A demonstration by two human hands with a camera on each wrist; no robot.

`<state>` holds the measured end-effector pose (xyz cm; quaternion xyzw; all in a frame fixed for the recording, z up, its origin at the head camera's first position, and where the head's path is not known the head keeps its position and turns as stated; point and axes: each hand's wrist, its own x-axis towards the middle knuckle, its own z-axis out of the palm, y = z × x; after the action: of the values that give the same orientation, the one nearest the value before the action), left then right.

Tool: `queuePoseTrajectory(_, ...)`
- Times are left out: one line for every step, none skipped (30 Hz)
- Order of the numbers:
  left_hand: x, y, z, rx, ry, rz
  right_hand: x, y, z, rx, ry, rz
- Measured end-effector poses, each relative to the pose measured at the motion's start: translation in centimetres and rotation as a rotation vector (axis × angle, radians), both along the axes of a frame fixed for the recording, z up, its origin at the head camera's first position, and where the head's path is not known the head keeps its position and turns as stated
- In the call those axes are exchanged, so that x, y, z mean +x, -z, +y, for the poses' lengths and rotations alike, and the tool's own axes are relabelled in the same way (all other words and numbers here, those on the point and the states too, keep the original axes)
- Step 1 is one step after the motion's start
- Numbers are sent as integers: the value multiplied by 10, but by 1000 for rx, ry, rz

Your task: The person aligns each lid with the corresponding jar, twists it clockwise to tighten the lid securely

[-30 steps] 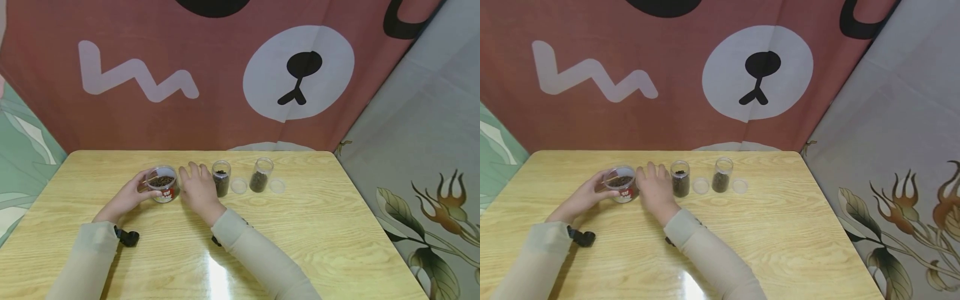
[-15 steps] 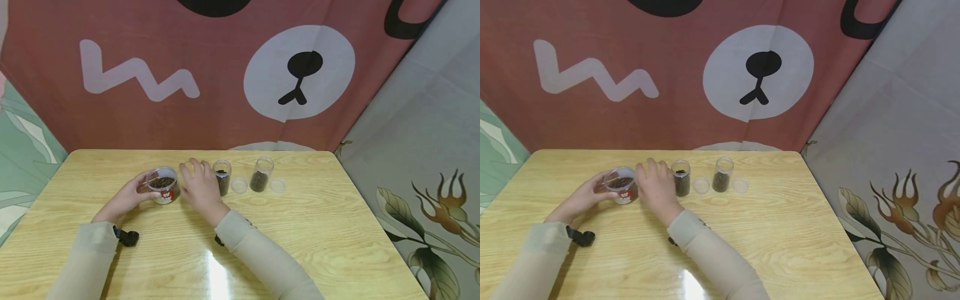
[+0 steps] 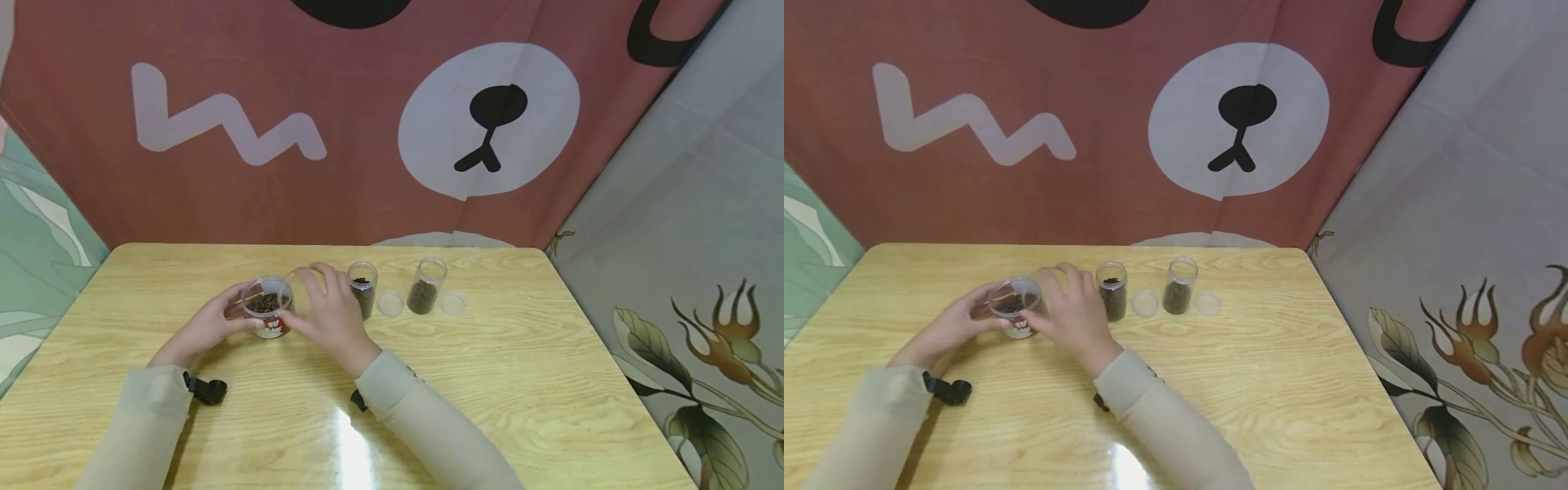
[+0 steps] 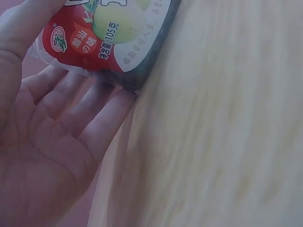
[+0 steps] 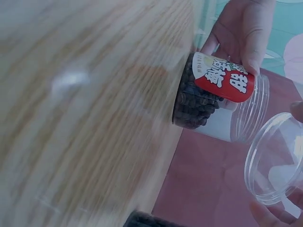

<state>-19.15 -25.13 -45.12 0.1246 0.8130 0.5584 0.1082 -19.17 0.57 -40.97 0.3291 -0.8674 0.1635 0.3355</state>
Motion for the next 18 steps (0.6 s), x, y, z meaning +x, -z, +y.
queuePoseTrajectory(1,0,1,2,3,3,1,0,0,-33,-12,-20)
queuePoseTrajectory(2,1,1,2,5,6,2,0,0,-66,-23,-42)
queuePoseTrajectory(2,1,2,1,8,10,3,1,1,-96,-31,-65)
queuePoseTrajectory(2,1,3,5,10,9,3,1,1,-118,-34,-87)
queuePoseTrajectory(2,1,4,7,16,11,4,1,2,-137,-32,-106)
queuePoseTrajectory(3,1,5,9,19,11,4,1,3,-150,-28,-124)
queuePoseTrajectory(3,1,6,10,22,11,5,2,4,-159,-21,-138)
queuePoseTrajectory(3,1,7,13,23,6,5,3,4,-168,-17,-150)
queuePoseTrajectory(3,2,7,17,27,1,6,3,5,-176,-14,-157)
queuePoseTrajectory(4,2,7,22,30,-3,6,4,6,-188,-12,-162)
queuePoseTrajectory(4,2,7,22,35,-3,7,4,7,-199,-12,-164)
queuePoseTrajectory(5,2,7,28,35,-12,7,5,7,-207,-15,-166)
queuePoseTrajectory(5,2,7,34,37,-16,8,5,8,-218,-19,-170)
queuePoseTrajectory(6,2,7,42,39,-19,8,5,8,-229,-24,-173)
queuePoseTrajectory(6,2,7,45,45,-17,9,6,9,-240,-29,-176)
queuePoseTrajectory(6,2,6,51,48,-17,9,6,10,-251,-33,-181)
queuePoseTrajectory(7,2,6,57,51,-18,9,7,10,-263,-36,-184)
queuePoseTrajectory(7,2,6,68,53,-21,10,7,11,-273,-38,-183)
